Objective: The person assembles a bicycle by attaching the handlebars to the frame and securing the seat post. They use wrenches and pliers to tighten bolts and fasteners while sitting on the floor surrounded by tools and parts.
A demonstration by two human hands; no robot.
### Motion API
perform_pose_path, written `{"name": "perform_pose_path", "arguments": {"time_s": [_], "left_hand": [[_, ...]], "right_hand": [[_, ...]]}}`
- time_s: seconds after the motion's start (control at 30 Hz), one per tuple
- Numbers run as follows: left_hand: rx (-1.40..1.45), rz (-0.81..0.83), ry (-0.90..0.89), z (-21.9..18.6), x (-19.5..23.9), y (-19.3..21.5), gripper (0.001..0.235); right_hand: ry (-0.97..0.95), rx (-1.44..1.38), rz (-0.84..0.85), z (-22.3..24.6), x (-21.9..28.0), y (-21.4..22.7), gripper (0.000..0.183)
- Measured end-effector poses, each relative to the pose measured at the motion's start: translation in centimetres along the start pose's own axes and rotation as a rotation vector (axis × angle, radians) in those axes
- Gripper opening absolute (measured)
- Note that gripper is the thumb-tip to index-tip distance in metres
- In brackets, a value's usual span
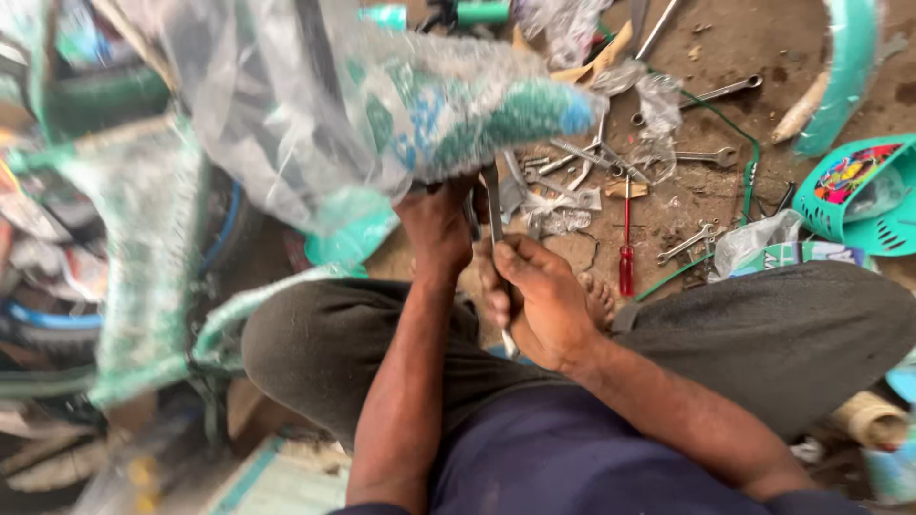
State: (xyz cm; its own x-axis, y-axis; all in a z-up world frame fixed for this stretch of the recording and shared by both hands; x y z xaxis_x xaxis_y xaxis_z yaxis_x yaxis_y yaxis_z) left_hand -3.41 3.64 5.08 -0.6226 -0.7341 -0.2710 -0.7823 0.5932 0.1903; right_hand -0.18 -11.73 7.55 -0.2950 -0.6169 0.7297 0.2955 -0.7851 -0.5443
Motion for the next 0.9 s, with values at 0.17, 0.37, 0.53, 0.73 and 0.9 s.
{"name": "perform_pose_path", "arguments": {"time_s": [0.17, 0.37, 0.53, 0.73, 0.9], "left_hand": [[0.008, 0.269, 0.119, 0.7, 1.9, 0.9, 0.033], [0.588, 0.153, 0.510, -2.3, 3.3, -0.7, 0.019], [0.623, 0.213, 0.420, -3.7, 3.5, -0.3, 0.028], [0.656, 0.098, 0.474, -2.6, 3.6, -0.3, 0.019], [0.053, 0.262, -0.050, -0.2, 0.1, 0.6, 0.018]], "right_hand": [[0.439, 0.862, -0.146, 0.8, 0.8, 9.2, 0.042], [0.536, 1.595, -0.059, 11.2, 1.5, 11.7, 0.043], [0.532, 1.313, -0.092, 7.3, 5.2, 3.2, 0.032], [0.199, 0.009, 0.113, -6.9, 4.8, 2.4, 0.029], [0.206, 0.993, -0.099, 3.6, 3.2, 7.7, 0.044]]}}
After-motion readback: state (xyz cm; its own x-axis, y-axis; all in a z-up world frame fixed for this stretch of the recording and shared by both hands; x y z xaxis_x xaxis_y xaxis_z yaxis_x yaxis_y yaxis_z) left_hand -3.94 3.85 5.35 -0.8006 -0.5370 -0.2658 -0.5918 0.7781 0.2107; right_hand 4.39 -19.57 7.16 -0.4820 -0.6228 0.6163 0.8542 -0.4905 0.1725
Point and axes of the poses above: each hand's wrist, its own x-axis away from the middle knuckle, its own y-axis out of the back of the hand, z = x × y, the point moved 2 cm from there along -x, towards the middle knuckle, and after that the axes turned 2 degrees about x, right-handed, at the moved point
